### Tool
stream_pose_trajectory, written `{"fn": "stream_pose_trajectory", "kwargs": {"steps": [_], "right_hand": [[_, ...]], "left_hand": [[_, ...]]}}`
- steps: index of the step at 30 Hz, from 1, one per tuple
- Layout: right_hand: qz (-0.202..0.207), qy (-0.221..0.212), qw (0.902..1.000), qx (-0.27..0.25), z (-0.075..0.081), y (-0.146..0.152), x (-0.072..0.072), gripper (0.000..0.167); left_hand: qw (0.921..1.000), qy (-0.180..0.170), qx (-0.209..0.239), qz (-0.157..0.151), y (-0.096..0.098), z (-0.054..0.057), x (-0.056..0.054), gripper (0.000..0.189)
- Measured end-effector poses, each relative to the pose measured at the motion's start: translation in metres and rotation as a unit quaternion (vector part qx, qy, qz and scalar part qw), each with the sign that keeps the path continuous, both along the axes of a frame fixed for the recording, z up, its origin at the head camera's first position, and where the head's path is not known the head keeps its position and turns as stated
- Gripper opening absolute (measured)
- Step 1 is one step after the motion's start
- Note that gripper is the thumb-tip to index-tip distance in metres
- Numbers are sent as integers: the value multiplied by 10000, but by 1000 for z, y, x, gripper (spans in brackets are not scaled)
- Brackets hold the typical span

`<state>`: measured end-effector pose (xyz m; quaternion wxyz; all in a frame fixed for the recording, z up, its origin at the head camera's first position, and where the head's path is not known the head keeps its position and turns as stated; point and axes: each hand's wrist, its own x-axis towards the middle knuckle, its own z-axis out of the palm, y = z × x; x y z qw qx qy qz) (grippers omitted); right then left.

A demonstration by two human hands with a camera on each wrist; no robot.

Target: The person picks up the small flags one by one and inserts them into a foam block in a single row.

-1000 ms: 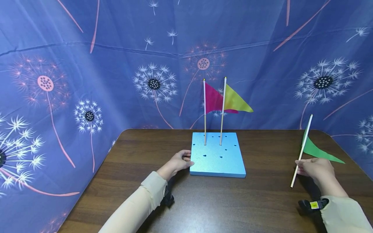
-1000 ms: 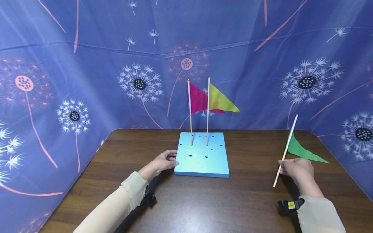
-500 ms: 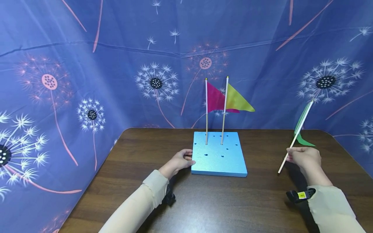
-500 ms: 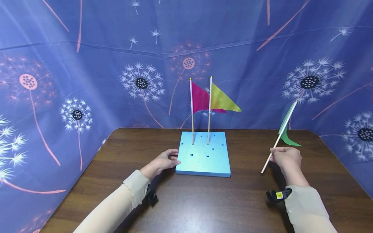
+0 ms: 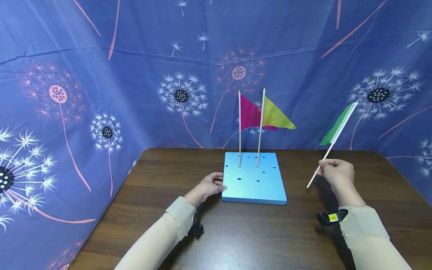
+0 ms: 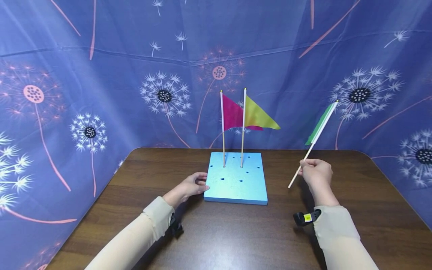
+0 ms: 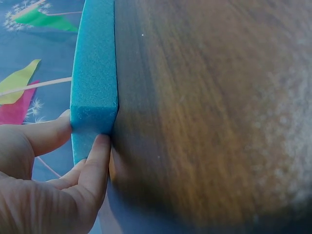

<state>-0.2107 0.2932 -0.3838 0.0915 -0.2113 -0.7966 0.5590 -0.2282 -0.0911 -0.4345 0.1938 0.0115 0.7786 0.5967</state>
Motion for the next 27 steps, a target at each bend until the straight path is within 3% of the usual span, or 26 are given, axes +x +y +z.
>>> {"fn": "stream_pose_trajectory", "kwargs": {"steps": [8, 18, 27], "right_hand": [[-298, 555, 9964, -560, 6, -26, -11, 33], [-462, 787, 9954, -278, 10, -47, -23, 31], [-412, 1121, 9925, 275, 9, -61, -33, 28]], "left_hand": [[9999, 89, -90, -44, -2, -1, -1, 55], [9999, 100, -62, -28, 0, -4, 1, 54], [9999, 74, -149, 16, 1, 0, -1, 53]]}}
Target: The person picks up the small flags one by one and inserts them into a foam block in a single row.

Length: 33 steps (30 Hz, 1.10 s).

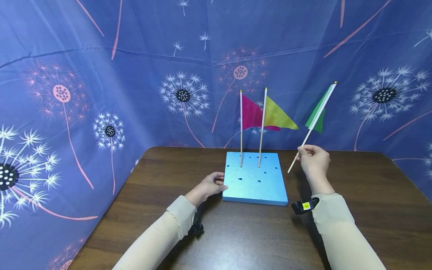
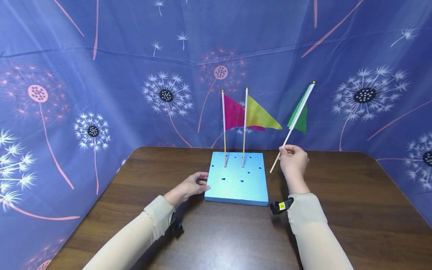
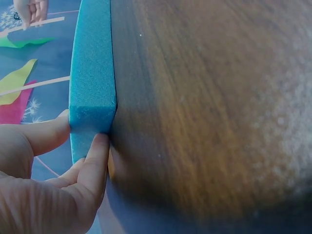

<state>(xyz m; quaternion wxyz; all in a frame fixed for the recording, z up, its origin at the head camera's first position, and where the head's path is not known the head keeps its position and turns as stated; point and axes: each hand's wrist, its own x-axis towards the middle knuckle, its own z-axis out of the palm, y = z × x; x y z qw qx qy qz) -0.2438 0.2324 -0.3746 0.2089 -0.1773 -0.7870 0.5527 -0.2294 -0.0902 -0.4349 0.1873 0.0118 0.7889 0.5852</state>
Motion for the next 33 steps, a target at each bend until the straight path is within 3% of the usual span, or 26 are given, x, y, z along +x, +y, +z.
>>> {"fn": "stream_pose_trajectory", "kwargs": {"steps": [7, 23, 33], "right_hand": [[226, 679, 9969, 325, -8, -8, -9, 25], [583, 724, 9949, 381, -27, -22, -20, 24], [705, 348, 9910, 1084, -38, -28, -21, 21]], "left_hand": [[10000, 8, 9, -2, 0, 0, -2, 54], [10000, 8, 85, -32, 1, -5, -2, 54], [10000, 30, 34, -52, -1, -3, -1, 54]]}}
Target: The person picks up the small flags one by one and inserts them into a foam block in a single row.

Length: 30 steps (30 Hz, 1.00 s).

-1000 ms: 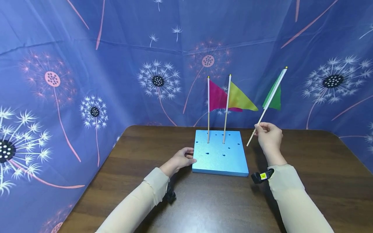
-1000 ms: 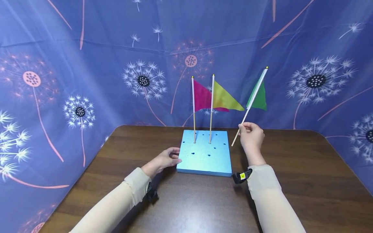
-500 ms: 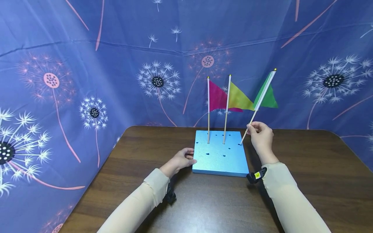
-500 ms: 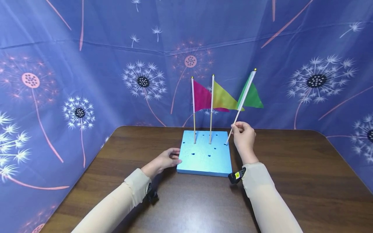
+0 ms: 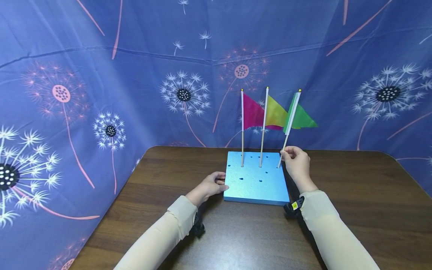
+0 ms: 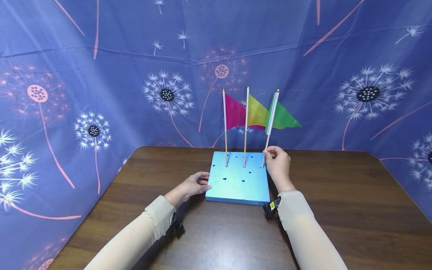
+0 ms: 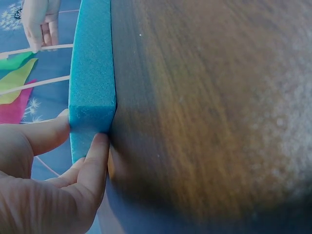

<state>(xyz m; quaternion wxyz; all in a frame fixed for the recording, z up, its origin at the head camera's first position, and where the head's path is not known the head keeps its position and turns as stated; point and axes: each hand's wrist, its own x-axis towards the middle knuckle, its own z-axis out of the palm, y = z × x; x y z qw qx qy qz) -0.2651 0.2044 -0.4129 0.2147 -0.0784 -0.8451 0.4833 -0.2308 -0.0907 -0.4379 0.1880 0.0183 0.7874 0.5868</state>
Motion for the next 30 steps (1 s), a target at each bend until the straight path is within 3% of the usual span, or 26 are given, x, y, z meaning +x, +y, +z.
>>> {"fn": "stream_pose_trajectory", "kwargs": {"steps": [14, 30], "right_hand": [[30, -5, 9998, 198, 2, -5, -10, 19], [364, -134, 9992, 20, 2, 1, -7, 26]], "left_hand": [[9999, -122, 58, -77, -1, 3, -6, 56], [9992, -90, 326, -199, -11, 7, -8, 56]]}}
